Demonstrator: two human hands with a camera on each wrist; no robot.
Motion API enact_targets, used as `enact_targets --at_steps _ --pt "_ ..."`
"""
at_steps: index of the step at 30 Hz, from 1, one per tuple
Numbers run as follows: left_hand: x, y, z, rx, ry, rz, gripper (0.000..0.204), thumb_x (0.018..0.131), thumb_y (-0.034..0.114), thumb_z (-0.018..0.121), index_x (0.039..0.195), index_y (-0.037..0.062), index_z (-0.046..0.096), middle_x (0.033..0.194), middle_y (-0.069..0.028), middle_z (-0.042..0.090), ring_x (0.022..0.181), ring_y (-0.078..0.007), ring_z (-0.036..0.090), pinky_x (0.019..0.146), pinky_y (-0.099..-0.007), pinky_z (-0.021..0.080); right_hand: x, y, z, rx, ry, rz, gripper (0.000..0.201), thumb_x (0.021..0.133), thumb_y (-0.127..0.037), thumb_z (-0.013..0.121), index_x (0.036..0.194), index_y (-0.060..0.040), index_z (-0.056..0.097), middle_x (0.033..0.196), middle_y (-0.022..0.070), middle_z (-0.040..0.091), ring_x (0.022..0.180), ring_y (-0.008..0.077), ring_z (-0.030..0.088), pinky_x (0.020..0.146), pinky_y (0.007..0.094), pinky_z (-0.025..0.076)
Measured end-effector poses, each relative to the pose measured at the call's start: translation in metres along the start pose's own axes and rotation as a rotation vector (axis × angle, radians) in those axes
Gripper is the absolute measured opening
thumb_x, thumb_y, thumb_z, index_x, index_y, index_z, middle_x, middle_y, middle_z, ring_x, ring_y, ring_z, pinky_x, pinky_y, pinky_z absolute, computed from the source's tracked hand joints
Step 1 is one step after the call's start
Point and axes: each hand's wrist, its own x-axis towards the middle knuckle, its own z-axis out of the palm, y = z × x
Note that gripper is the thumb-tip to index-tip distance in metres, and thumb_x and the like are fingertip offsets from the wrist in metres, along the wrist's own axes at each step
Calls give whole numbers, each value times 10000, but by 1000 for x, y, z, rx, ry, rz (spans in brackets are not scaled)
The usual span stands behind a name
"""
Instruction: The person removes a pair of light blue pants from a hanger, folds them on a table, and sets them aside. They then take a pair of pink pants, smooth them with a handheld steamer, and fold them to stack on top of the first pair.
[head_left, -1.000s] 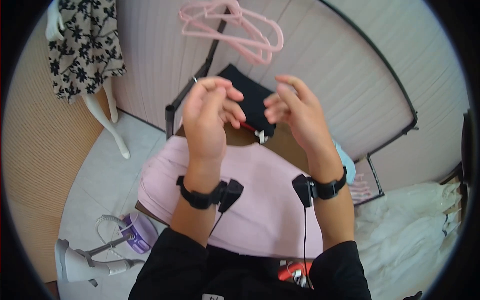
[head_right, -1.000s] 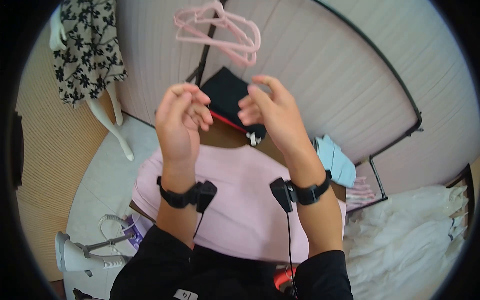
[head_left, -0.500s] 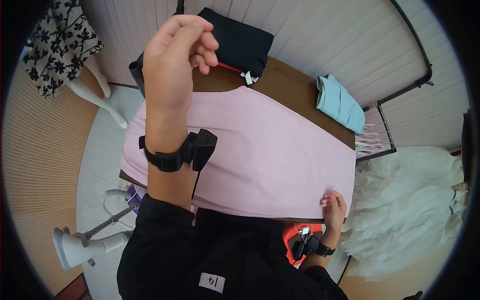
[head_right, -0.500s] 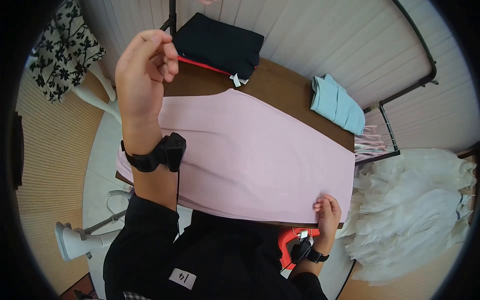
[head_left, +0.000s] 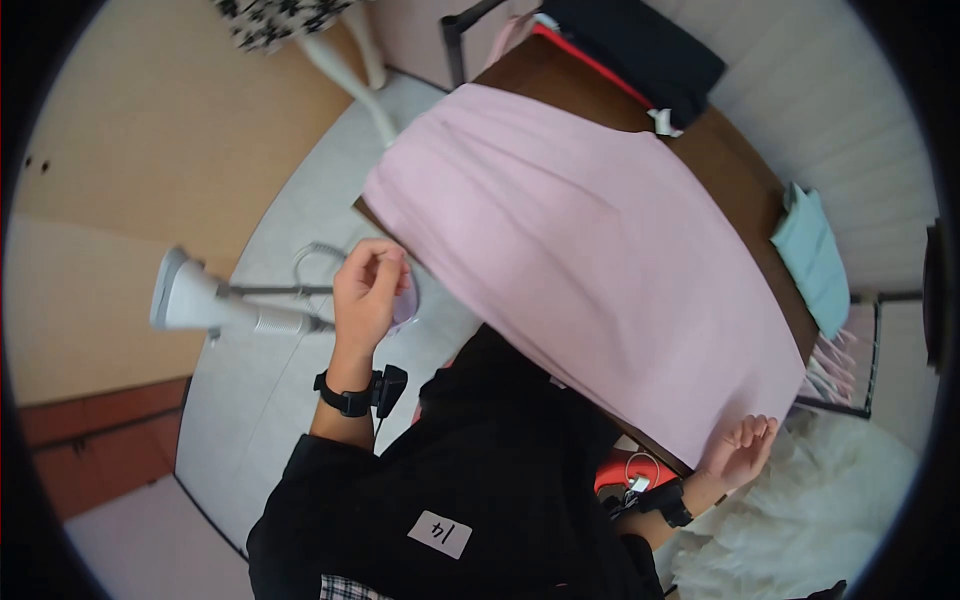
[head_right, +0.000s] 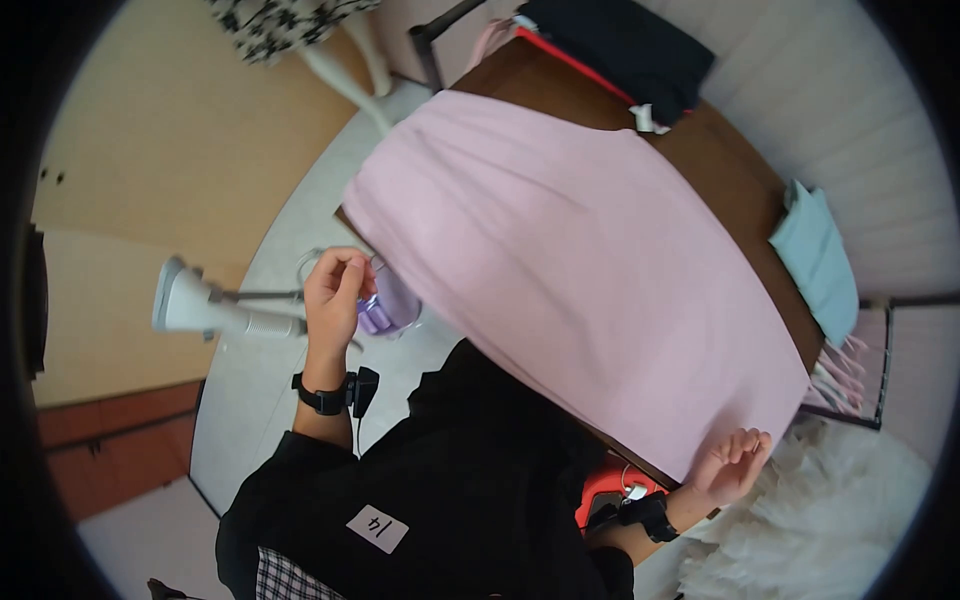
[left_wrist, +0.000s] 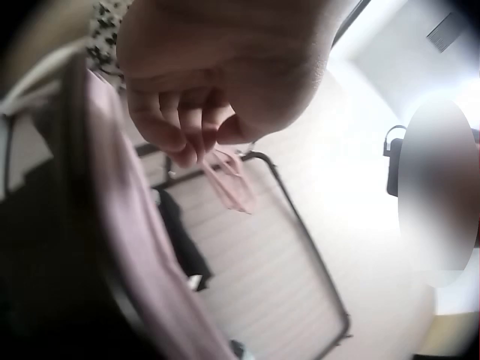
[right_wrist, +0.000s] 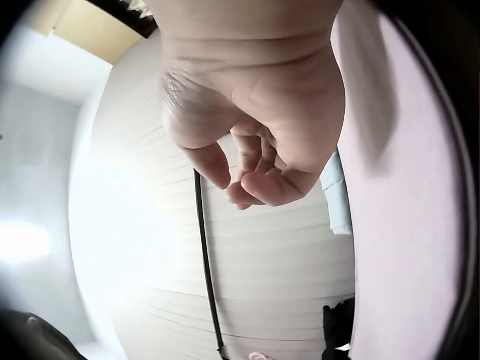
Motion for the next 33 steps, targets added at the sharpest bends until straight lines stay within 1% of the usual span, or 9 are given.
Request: enact_targets --at_steps 5,8,12,14,17,24,28,31,33 --pt "-51 -38 -77 149 413 8 143 982 126 545 893 22 587 753 -8 571 609 -70 506 552 -210 402 15 -4 -25 195 129 169 145 1006 -80 453 1039 43 522 795 48 439 632 121 385 573 264 344" --pt "-59 -53 -93 280 902 125 206 967 200 607 895 16 550 823 -31 567 723 -95 505 663 -254 425 12 -9 -26 409 143 223 113 997 -64 455 995 34 512 735 20 385 582 108 334 527 258 314" --pt "-54 -86 -121 476 1024 103 273 940 239 658 979 6 522 933 -63 562 852 -133 526 761 -305 446 2 -10 -30 466 138 203 103 994 -64 455 974 24 505 738 21 392 585 104 341 528 253 315" --pt "-45 -85 -120 263 1126 -95 334 910 212 682 1067 -9 487 1007 -94 546 915 -169 534 802 -331 454 1 -8 -28 481 85 176 93 990 -63 459 966 16 503 735 22 398 585 102 348 527 250 314" --pt "-44 -91 -139 83 788 45 342 895 158 667 1111 -23 473 992 -101 552 909 -180 549 810 -334 461 -1 -8 -23 488 100 160 94 987 -64 459 959 14 503 731 25 403 582 100 352 524 253 310" --pt "-47 -21 -99 355 1003 397 239 850 38 594 1056 -47 509 845 -101 580 666 -174 562 630 -310 476 0 -6 -30 465 103 136 123 981 -85 446 990 21 507 719 23 389 576 108 354 533 263 313" --pt "-53 58 -88 415 884 342 335 829 48 670 1111 -58 522 848 -95 589 645 -178 563 632 -319 478 1 -7 -26 460 117 152 116 983 -82 432 988 8 506 714 23 381 576 113 347 537 268 318" --pt "-50 81 -80 497 490 242 455 820 61 714 1212 -38 505 901 -102 594 713 -177 584 639 -299 478 1 -5 -24 418 104 155 119 984 -82 436 995 9 512 719 24 388 578 115 348 540 267 322" --pt "-42 80 -63 1019 290 400 532 807 37 716 1280 -12 478 990 -121 583 822 -180 598 648 -278 482 3 -4 -21 390 91 136 124 984 -84 443 1002 12 519 725 25 398 581 115 352 542 265 326"
